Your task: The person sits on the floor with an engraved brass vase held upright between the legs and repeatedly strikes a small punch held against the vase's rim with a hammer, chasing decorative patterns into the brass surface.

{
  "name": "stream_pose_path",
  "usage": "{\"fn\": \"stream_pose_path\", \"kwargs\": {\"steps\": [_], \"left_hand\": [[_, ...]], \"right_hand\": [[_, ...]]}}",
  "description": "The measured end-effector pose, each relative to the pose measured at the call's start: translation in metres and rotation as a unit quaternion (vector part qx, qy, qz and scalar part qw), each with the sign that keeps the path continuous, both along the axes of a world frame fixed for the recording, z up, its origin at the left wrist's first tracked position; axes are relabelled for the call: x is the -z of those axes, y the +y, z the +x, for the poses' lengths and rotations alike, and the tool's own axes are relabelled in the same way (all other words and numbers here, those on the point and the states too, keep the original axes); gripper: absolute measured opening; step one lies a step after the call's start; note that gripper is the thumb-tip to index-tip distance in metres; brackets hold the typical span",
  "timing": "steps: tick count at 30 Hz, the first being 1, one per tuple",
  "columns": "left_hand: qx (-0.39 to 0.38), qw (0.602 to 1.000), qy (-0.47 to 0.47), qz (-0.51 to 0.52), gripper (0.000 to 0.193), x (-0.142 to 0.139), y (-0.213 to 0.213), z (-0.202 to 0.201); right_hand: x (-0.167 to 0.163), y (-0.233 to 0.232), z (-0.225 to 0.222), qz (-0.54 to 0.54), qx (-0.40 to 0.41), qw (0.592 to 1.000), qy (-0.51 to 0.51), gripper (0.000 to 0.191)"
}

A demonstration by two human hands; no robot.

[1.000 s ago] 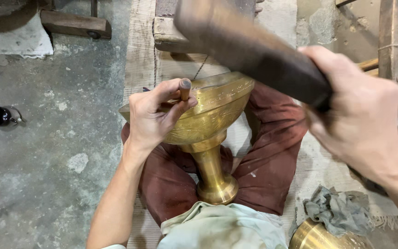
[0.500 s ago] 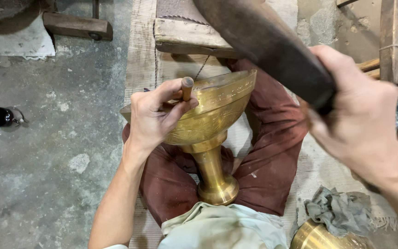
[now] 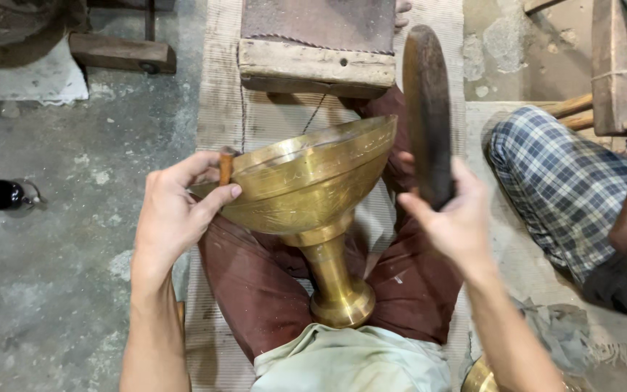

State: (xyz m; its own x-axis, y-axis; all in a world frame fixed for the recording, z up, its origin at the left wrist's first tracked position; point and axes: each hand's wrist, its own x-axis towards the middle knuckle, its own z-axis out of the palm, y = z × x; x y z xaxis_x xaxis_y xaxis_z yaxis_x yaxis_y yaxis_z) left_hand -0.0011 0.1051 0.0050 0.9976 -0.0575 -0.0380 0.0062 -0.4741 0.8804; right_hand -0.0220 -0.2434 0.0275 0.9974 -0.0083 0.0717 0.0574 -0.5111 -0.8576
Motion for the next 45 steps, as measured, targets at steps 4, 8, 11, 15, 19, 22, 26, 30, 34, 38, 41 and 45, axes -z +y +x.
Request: {"fn": "stream_pose_path", "kwargs": {"steps": [4, 8, 11, 15, 19, 22, 26, 30, 34, 38, 41, 45], "left_hand": [[-0.043, 0.999, 0.015, -0.022, 0.041, -0.006, -0.018, 0.003], [-0.030, 0.995, -0.038, 0.085, 0.040, -0.025, -0.050, 0.000], [0.018, 0.985, -0.110, 0.130, 0.036, -0.037, -0.073, 0.004], [0.050, 0.979, -0.136, 0.143, 0.033, -0.046, -0.079, 0.017], [0.042, 0.981, -0.149, 0.121, 0.034, -0.052, -0.069, 0.021], [0.060, 0.982, -0.154, 0.092, 0.033, -0.053, -0.069, 0.024], [0.161, 0.968, -0.193, 0.019, 0.041, -0.049, -0.085, 0.042], [0.256, 0.945, -0.205, -0.001, 0.042, -0.045, -0.107, 0.070], [0.318, 0.922, -0.221, 0.021, 0.044, -0.041, -0.117, 0.090], [0.343, 0.906, -0.249, 0.015, 0.050, -0.038, -0.117, 0.096], [0.356, 0.904, -0.235, 0.024, 0.051, -0.039, -0.117, 0.097], [0.361, 0.896, -0.257, 0.028, 0.050, -0.039, -0.117, 0.098]], "right_hand": [[0.033, 0.016, -0.002, -0.035, 0.054, 0.998, 0.013, 0.044], [0.045, 0.009, 0.011, -0.089, 0.066, 0.994, 0.020, 0.045], [0.056, 0.001, 0.027, -0.067, 0.065, 0.995, 0.038, 0.046], [0.070, -0.011, 0.024, 0.063, 0.051, 0.995, 0.059, 0.047], [0.077, -0.019, -0.010, 0.143, 0.085, 0.977, 0.138, 0.049], [0.081, -0.027, -0.043, 0.048, 0.073, 0.995, 0.047, 0.042], [0.099, -0.039, -0.079, -0.044, 0.119, 0.992, -0.016, 0.031], [0.119, -0.051, -0.087, 0.013, 0.120, 0.988, 0.098, 0.025], [0.114, -0.050, -0.085, 0.093, 0.134, 0.968, 0.191, 0.025], [0.093, -0.041, -0.073, -0.162, 0.100, 0.980, 0.057, 0.032], [0.080, -0.038, -0.064, -0.239, 0.105, 0.961, 0.085, 0.030], [0.070, -0.048, -0.059, -0.224, 0.117, 0.967, 0.036, 0.036]]}}
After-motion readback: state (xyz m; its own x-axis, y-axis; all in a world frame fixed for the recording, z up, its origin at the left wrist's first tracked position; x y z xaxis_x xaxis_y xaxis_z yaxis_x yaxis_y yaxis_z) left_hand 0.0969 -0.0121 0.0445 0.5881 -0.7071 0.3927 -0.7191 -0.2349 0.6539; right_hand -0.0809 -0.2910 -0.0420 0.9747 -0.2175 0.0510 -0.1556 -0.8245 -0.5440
